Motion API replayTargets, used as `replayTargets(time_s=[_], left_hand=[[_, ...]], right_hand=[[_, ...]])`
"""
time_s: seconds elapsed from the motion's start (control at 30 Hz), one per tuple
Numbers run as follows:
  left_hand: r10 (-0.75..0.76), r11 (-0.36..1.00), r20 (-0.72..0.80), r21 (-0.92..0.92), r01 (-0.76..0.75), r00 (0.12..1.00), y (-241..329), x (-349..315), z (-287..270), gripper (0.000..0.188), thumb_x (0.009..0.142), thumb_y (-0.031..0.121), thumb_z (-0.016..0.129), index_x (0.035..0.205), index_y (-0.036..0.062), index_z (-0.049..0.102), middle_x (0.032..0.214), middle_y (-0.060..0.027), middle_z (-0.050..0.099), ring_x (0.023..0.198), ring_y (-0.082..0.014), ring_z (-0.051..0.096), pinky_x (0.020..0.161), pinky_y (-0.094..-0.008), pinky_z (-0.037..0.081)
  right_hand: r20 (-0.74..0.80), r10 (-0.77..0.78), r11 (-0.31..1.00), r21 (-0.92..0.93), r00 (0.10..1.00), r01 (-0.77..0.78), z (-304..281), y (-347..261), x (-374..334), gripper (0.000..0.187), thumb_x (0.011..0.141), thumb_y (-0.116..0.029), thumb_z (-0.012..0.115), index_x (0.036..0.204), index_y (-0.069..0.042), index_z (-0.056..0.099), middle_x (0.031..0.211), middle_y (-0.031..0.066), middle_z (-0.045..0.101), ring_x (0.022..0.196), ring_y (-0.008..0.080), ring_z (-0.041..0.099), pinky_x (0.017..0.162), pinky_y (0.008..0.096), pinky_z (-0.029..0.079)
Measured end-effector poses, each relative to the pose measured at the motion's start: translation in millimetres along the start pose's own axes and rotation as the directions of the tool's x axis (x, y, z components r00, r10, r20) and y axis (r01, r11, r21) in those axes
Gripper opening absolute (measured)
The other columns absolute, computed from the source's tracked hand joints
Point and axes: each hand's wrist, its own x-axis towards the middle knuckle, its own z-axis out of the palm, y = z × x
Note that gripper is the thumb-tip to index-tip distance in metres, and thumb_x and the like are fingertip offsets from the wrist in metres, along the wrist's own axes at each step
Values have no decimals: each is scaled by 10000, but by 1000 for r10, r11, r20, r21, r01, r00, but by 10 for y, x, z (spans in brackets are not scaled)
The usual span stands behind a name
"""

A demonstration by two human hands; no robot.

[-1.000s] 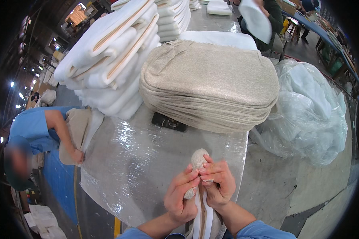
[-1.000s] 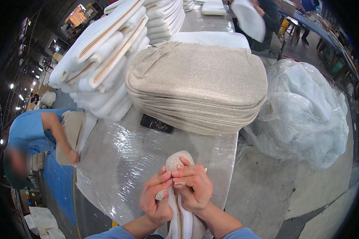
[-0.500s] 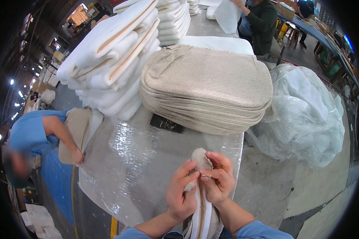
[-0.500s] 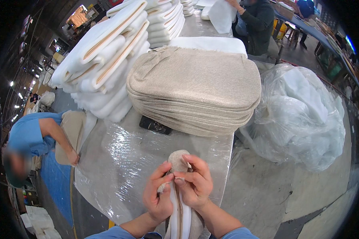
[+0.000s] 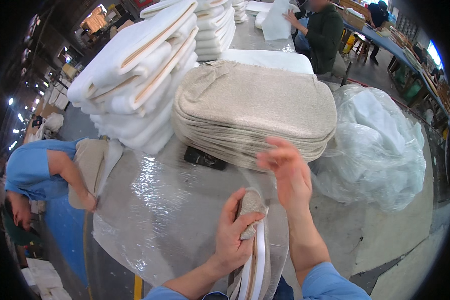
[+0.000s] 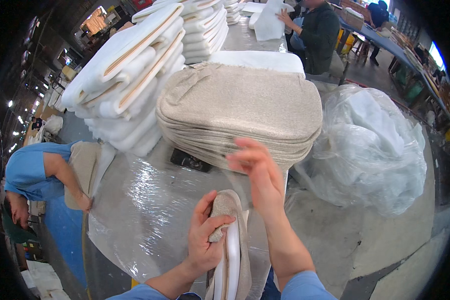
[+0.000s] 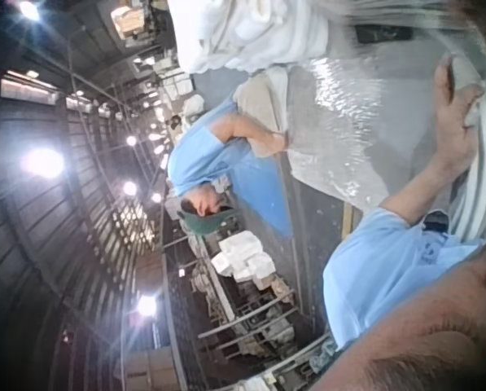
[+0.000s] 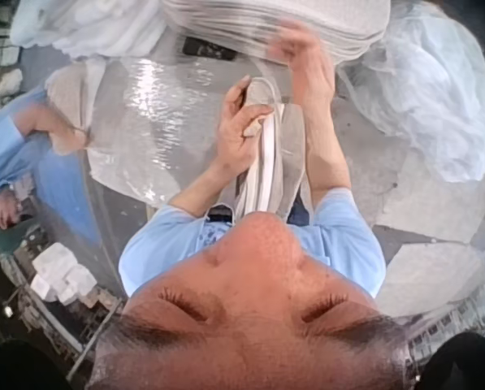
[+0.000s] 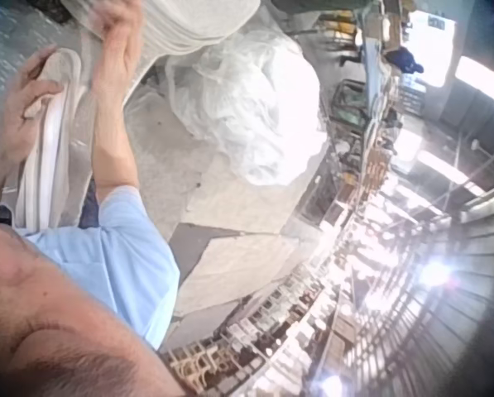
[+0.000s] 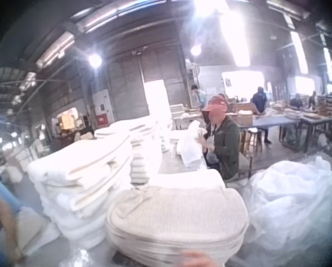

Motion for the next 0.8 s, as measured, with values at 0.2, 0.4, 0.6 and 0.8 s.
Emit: replayTargets(time_s=[0.2, 0.4, 0.6, 0.8], left_hand=[[26, 999, 11, -19, -25, 1000, 17, 0, 82, 364, 900, -126, 627, 1197, 32, 765, 1626, -234, 345, 1484, -405, 484, 1226, -466, 393], [23, 999, -28, -47, -24, 999, 49, -17, 150, 372, 881, -111, 637, 1203, 18, 769, 1633, -259, 356, 1503, -428, 469, 1225, -470, 399], [71, 997, 9, -41, -71, 997, 55, -9, 147, 399, 858, -100, 629, 1211, 19, 772, 1670, -279, 329, 1526, -440, 445, 1243, -478, 380], [-14, 850, 103, -523, 66, 995, 105, 158, -148, 324, 1020, 147, 590, 1280, 5, 723, 1552, -255, 498, 1477, -384, 510, 1205, -448, 419]], right_hand=[[182, 324, 946, -57, 928, -319, 177, 382, 311, 829, 1107, -708, 300, 1433, 0, 582, 1389, 162, 656, 1220, 275, 666, 1087, 440, 489], [138, 217, 961, -206, 966, -186, 222, 378, 127, 929, 1070, -794, 245, 1522, -42, 549, 1365, 119, 651, 1280, 251, 593, 1162, 433, 390], [129, 190, 958, -239, 973, -156, 260, 269, -3, 975, 1041, -836, 268, 1576, -53, 498, 1386, 145, 617, 1324, 270, 556, 1202, 456, 348], [201, 252, 957, -196, 946, -213, 140, 204, -33, 913, 1068, -760, 385, 1639, -47, 405, 1421, 177, 579, 1348, 291, 535, 1218, 463, 339]])
